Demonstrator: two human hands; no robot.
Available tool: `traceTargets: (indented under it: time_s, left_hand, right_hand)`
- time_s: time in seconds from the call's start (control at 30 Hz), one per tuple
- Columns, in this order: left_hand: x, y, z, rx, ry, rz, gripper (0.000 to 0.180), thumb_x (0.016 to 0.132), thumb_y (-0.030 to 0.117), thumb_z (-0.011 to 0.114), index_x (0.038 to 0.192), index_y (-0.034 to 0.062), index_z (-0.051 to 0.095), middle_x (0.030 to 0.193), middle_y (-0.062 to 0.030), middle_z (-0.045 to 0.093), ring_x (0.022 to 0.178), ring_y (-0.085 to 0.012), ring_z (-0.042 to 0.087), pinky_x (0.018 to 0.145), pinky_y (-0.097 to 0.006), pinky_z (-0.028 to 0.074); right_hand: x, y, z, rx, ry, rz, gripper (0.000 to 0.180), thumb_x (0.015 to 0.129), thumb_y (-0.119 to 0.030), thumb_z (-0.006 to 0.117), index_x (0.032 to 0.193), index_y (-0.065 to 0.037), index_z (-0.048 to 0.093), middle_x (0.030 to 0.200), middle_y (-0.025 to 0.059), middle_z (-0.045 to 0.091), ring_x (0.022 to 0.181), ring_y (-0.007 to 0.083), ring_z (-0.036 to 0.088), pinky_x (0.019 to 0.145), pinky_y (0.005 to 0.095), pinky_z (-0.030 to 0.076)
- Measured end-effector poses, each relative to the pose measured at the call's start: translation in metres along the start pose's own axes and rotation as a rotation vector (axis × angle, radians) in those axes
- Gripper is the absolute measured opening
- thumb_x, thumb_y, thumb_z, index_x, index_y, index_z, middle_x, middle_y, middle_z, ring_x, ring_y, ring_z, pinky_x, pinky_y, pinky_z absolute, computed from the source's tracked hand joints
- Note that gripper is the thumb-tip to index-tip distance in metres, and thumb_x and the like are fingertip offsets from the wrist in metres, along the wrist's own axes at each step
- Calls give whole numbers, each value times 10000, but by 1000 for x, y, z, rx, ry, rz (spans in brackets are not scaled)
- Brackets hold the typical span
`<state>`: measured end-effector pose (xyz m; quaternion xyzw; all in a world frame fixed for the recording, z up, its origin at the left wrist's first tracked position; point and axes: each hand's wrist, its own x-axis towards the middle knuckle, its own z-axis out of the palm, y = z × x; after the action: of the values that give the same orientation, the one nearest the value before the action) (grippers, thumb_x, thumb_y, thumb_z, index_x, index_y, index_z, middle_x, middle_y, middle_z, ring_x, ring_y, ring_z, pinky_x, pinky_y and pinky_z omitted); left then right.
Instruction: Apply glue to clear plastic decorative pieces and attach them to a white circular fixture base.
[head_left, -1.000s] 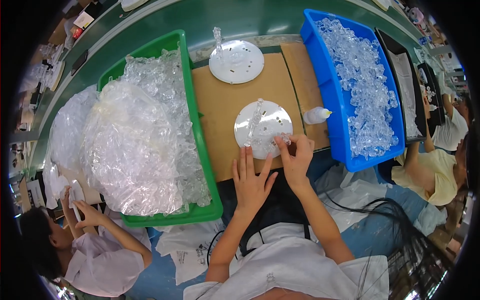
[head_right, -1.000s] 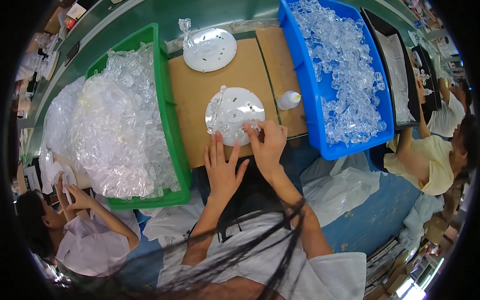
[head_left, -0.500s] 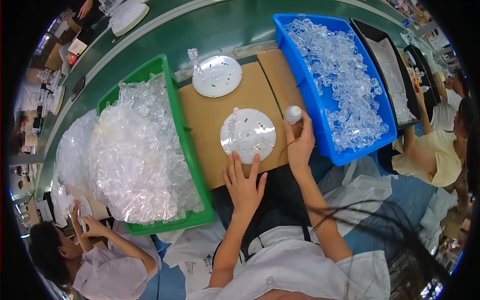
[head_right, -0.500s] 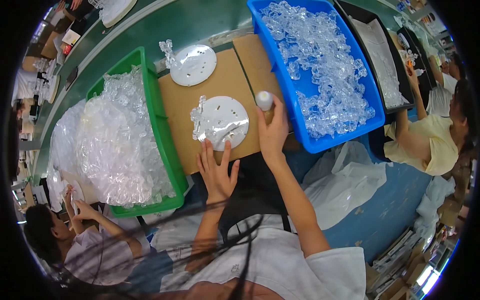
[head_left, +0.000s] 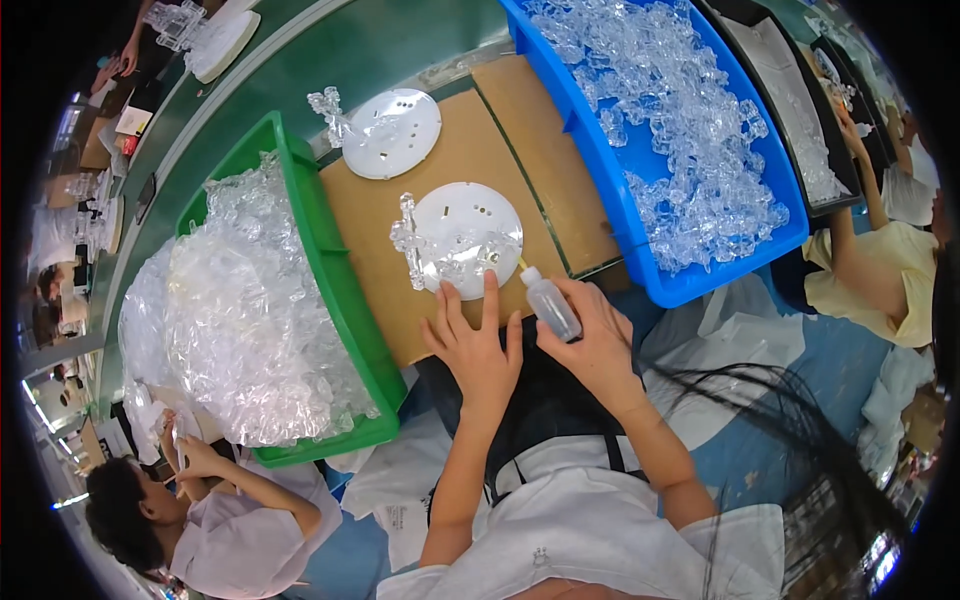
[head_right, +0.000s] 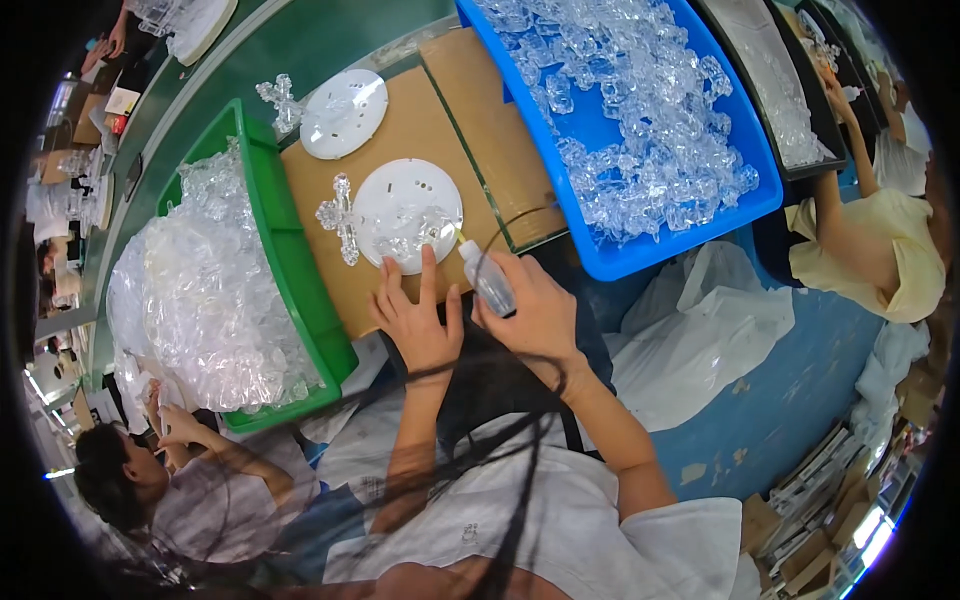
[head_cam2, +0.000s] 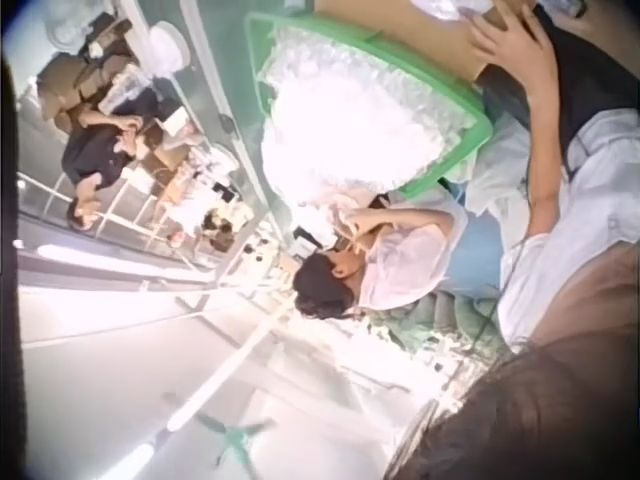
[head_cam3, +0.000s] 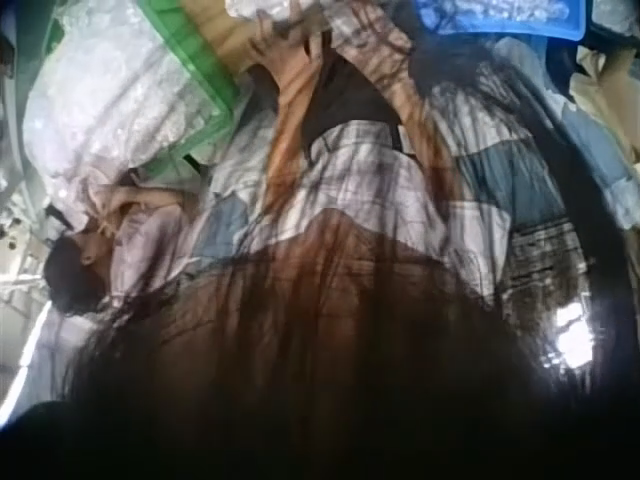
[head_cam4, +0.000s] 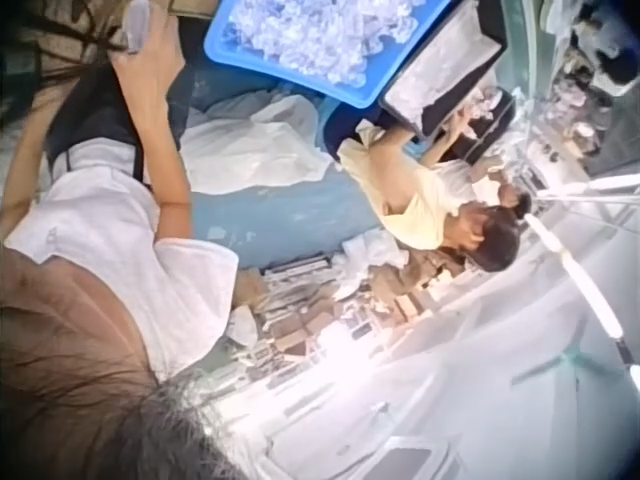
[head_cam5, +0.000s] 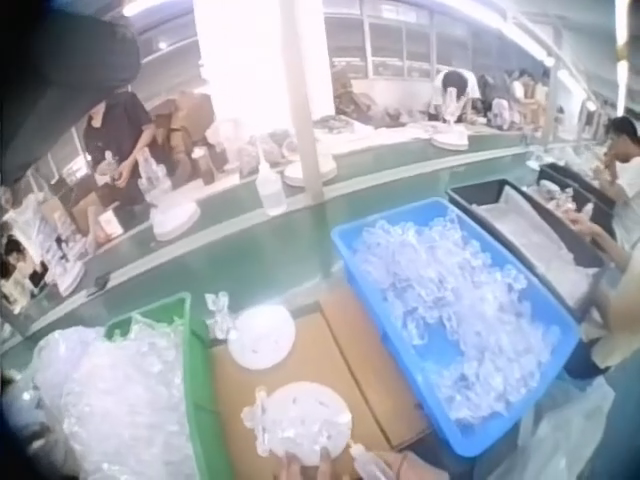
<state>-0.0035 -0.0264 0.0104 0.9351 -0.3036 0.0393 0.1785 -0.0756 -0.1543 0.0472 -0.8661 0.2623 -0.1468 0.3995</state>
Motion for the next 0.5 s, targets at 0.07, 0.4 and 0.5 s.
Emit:
traceTargets:
  time_s: [0.07, 0.4, 0.5]
  left_hand:
    - [-3, -1, 5, 41, 23, -11, 542, 882, 365, 538, 1387, 193, 442, 1392, -266, 330, 1322, -394, 279, 1049, -581, 181]
    - [-2, 3, 2, 39, -7, -38, 510, 896, 354, 528, 1379, 207, 454, 1403, -271, 316, 1326, -384, 265, 1031, -606, 180]
    - [-1, 3, 1, 37, -16, -39, 500, 900, 341, 518, 1376, 204, 457, 1400, -267, 322, 1323, -381, 272, 1034, -605, 178]
  right_hand:
    - [5, 4, 7, -29, 2, -28, 455, 686, -181, 695, 1113, -95, 563, 939, 89, 605, 795, 283, 620, 670, 352, 500]
    - [3, 6, 7, 64, -7, -39, 426, 661, -161, 692, 1066, -91, 578, 884, 93, 597, 758, 300, 609, 648, 365, 498]
    - [2, 5, 9, 41, 43, -71, 416, 644, -147, 697, 1039, -80, 587, 858, 94, 594, 726, 292, 609, 622, 355, 498]
